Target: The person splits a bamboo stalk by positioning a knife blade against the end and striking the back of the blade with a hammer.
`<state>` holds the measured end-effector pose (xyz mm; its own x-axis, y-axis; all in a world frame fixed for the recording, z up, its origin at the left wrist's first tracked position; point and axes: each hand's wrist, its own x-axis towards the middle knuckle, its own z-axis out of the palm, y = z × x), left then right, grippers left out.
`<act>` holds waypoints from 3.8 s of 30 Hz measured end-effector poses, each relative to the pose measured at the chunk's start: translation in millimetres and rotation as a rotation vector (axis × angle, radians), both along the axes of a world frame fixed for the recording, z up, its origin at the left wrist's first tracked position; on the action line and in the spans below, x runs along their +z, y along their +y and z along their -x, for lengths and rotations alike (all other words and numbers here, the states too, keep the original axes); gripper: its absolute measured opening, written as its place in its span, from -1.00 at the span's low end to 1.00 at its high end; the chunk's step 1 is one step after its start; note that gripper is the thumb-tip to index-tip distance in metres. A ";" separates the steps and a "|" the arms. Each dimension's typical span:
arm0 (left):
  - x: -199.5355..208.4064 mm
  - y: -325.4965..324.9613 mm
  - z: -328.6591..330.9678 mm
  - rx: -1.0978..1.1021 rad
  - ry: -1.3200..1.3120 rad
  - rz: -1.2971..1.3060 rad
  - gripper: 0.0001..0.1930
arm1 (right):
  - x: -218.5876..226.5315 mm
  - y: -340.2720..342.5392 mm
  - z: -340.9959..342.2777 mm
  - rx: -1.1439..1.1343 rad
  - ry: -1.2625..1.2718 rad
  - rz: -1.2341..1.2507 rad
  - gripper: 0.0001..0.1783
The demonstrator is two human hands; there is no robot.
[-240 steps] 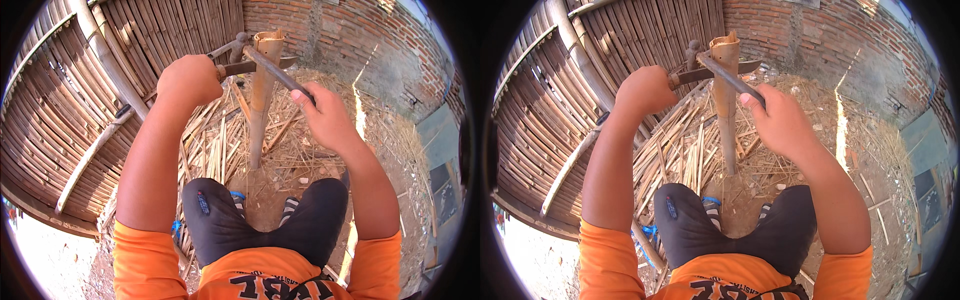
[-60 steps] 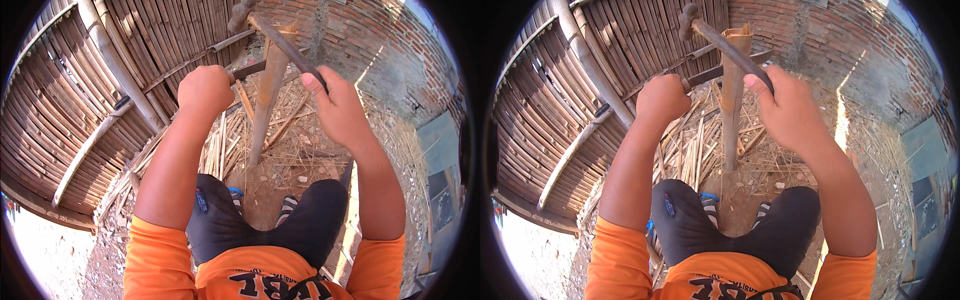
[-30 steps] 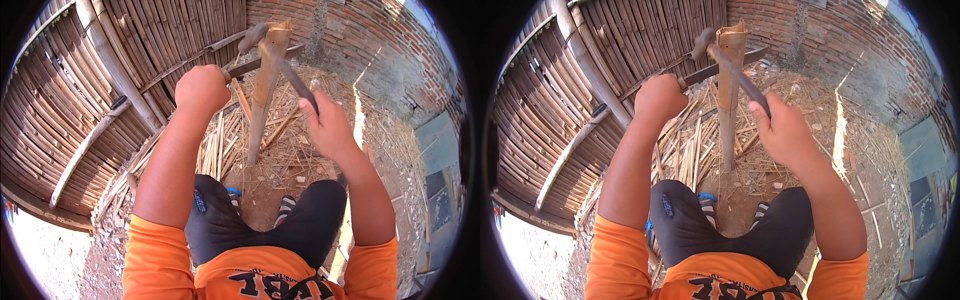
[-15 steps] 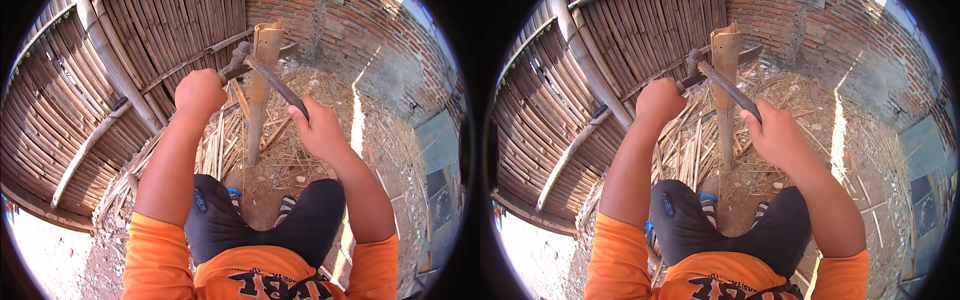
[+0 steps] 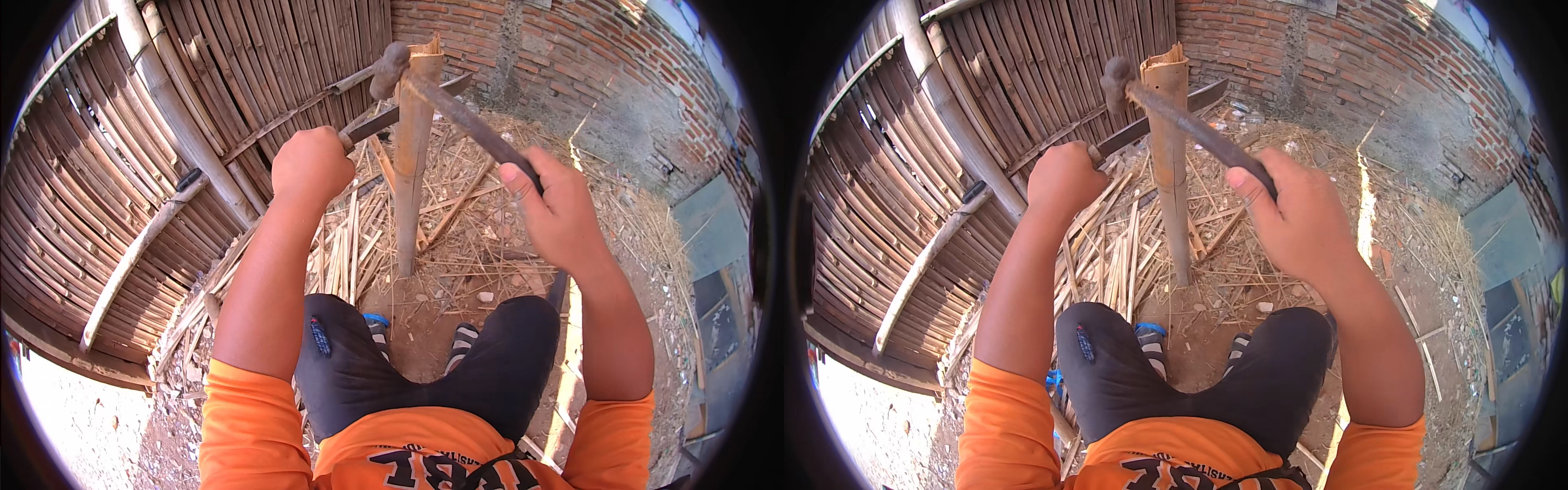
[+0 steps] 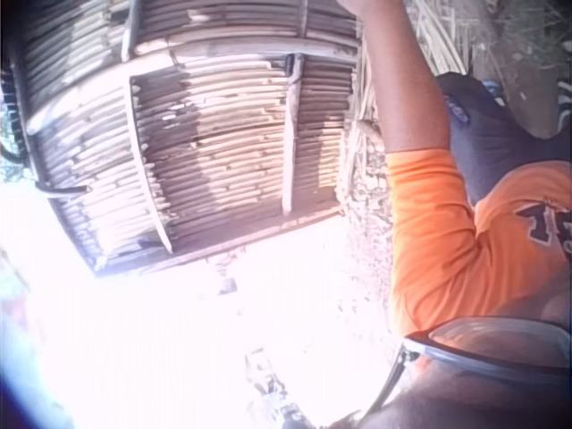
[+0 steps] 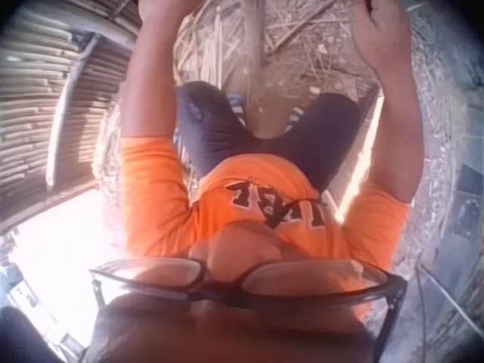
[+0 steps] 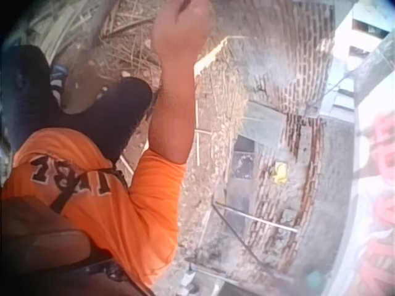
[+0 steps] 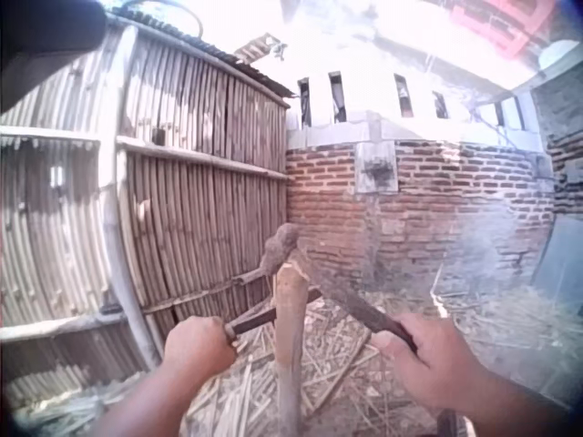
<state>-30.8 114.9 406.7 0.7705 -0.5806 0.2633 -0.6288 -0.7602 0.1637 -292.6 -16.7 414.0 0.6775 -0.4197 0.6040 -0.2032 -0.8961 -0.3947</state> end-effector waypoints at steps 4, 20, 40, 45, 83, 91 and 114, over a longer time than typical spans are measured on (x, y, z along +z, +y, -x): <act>2.9 -2.7 3.8 -0.025 0.004 0.020 -0.73 | 39.4 -44.2 14.3 -0.087 -0.346 -0.166 -0.45; 3.1 -7.0 4.0 -0.006 -0.054 0.034 -0.72 | 29.4 -76.8 -7.3 -0.248 -0.147 -0.039 -0.41; 3.1 -4.3 0.5 -0.021 -0.043 0.000 -0.70 | 60.5 -103.0 -18.3 -0.397 0.192 0.067 -0.36; 4.9 -1.2 3.6 -0.001 -0.054 0.017 -0.71 | 37.1 -95.8 -24.1 -0.268 -0.109 0.016 -0.36; 9.4 10.0 1.2 -0.013 -0.035 -0.005 -0.75 | 34.6 -92.1 -24.6 -0.196 -0.164 -0.141 -0.31; 7.5 7.1 0.2 -0.048 -0.043 -0.024 -0.74 | 52.8 -90.8 -16.4 -0.290 -0.021 -0.132 -0.31; 11.8 12.7 -8.7 -0.004 -0.063 -0.027 -0.71 | 38.0 -93.8 -15.8 -0.320 0.257 -0.126 -0.32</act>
